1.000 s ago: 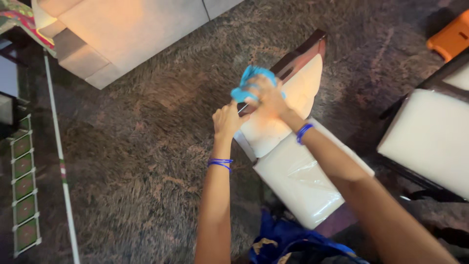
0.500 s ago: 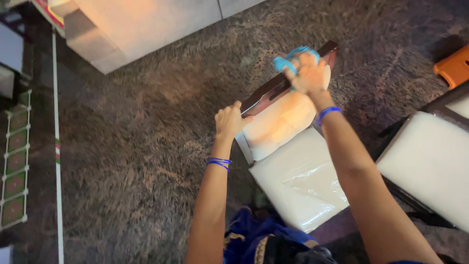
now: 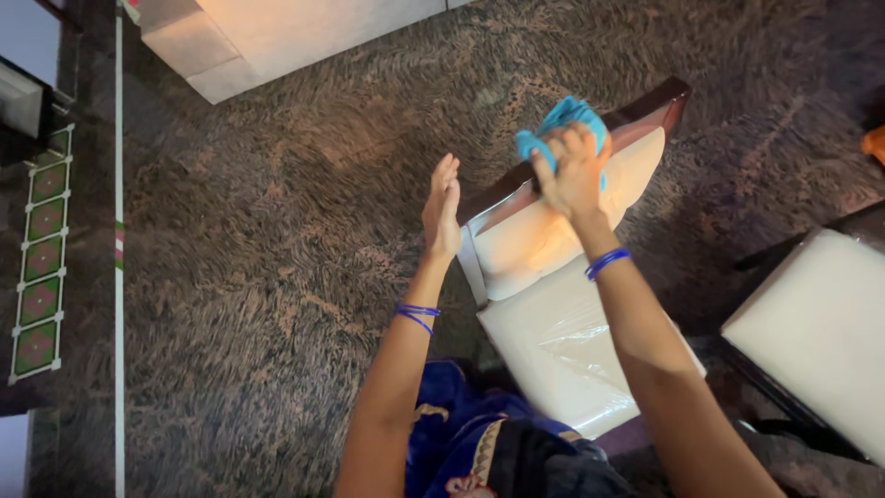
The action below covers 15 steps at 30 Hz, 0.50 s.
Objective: The person wipes the wooden frame and cushioned seat of a dining chair using a blue cloth. They clean the backrest, sides, and seat, then move to another chair to continue wiping the frame and seat.
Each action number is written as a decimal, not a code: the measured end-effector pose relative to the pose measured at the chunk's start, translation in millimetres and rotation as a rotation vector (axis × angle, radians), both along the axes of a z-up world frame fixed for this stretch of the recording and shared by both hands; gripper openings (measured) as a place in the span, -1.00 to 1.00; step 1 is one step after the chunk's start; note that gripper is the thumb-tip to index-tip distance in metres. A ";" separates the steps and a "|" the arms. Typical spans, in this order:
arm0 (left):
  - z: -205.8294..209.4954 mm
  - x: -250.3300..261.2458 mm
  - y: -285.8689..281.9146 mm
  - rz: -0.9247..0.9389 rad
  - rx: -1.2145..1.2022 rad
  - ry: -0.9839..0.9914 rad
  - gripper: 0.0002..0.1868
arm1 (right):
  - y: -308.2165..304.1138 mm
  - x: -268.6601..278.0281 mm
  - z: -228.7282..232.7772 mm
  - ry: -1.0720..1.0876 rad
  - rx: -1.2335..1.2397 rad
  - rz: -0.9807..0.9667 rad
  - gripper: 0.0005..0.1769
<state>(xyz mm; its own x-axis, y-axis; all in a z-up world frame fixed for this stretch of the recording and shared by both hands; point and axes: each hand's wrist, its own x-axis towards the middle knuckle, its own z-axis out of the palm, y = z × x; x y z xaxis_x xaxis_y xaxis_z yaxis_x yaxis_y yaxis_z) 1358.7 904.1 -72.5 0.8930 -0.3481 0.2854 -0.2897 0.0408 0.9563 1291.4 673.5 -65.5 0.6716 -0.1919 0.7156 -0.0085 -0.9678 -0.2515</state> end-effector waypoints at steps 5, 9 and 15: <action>-14.2 9.4 3.0 -0.098 -0.335 0.188 -0.25 | 65.1 -6.8 11.5 -0.006 0.033 0.009 -0.75; -24.5 17.1 7.2 -0.116 -0.521 0.370 -0.23 | 127.9 -8.0 13.2 0.021 0.114 0.025 -0.72; -41.0 42.2 14.6 -0.305 -0.803 0.549 -0.20 | 193.0 -12.7 11.4 0.049 0.287 -0.043 -0.70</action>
